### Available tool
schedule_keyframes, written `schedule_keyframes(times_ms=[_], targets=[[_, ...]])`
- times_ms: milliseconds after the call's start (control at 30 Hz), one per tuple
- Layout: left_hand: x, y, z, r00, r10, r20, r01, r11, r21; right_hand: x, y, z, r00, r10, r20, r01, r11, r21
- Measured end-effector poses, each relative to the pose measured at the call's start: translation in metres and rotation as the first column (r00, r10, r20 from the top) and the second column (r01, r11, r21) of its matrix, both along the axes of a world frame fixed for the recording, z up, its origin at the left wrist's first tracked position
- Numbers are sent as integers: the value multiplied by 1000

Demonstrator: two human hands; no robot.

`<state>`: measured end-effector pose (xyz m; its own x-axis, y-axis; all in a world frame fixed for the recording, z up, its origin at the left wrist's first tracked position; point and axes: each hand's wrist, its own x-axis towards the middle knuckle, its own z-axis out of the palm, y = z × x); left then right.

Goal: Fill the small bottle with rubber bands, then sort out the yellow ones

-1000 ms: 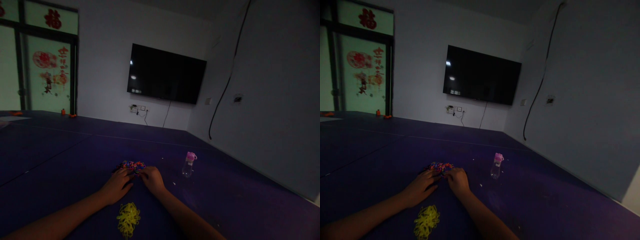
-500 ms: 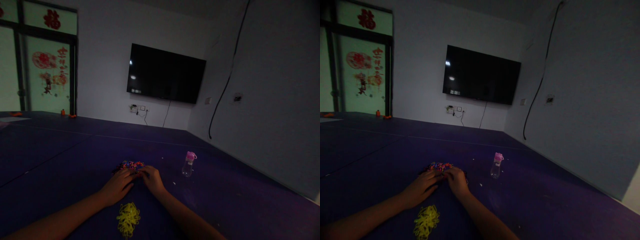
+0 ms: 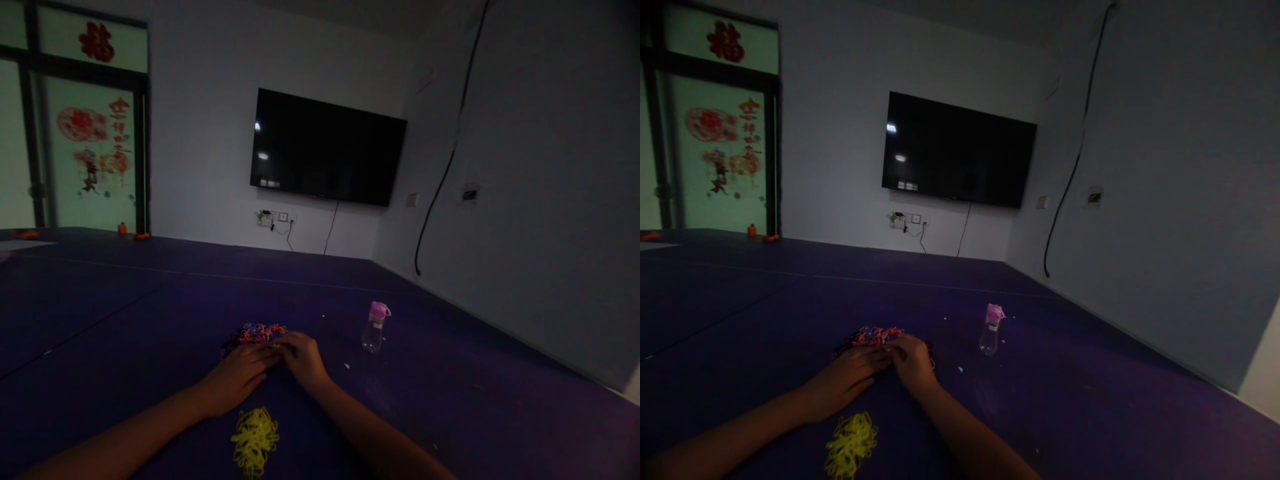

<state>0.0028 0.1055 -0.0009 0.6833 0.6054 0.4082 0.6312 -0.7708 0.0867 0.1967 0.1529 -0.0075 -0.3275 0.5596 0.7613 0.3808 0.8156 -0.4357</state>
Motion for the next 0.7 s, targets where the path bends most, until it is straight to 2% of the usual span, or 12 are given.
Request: schedule_keyframes(times_ms=[300, 467, 567, 700], targets=[[0, -2, 1, 999, 21, 30, -21, 1000, 10, 1, -4, 6, 1000, 6, 27, -7, 1000, 9], [-1, 0, -2, 998, 22, 56, -21, 1000, -16, -8, -29, 10, 999, 36, -33, -35, 999, 41], [-4, 3, -6, 996, 10, 94, -8, 1000, -13, -16, -53, 8, 985, 159, 59, -165, 980, 115], [-9, 7, -13, 992, 66, 108, -66, 998, -4, -20, -70, 4, 917, 279, 285, -350, 906, 238]])
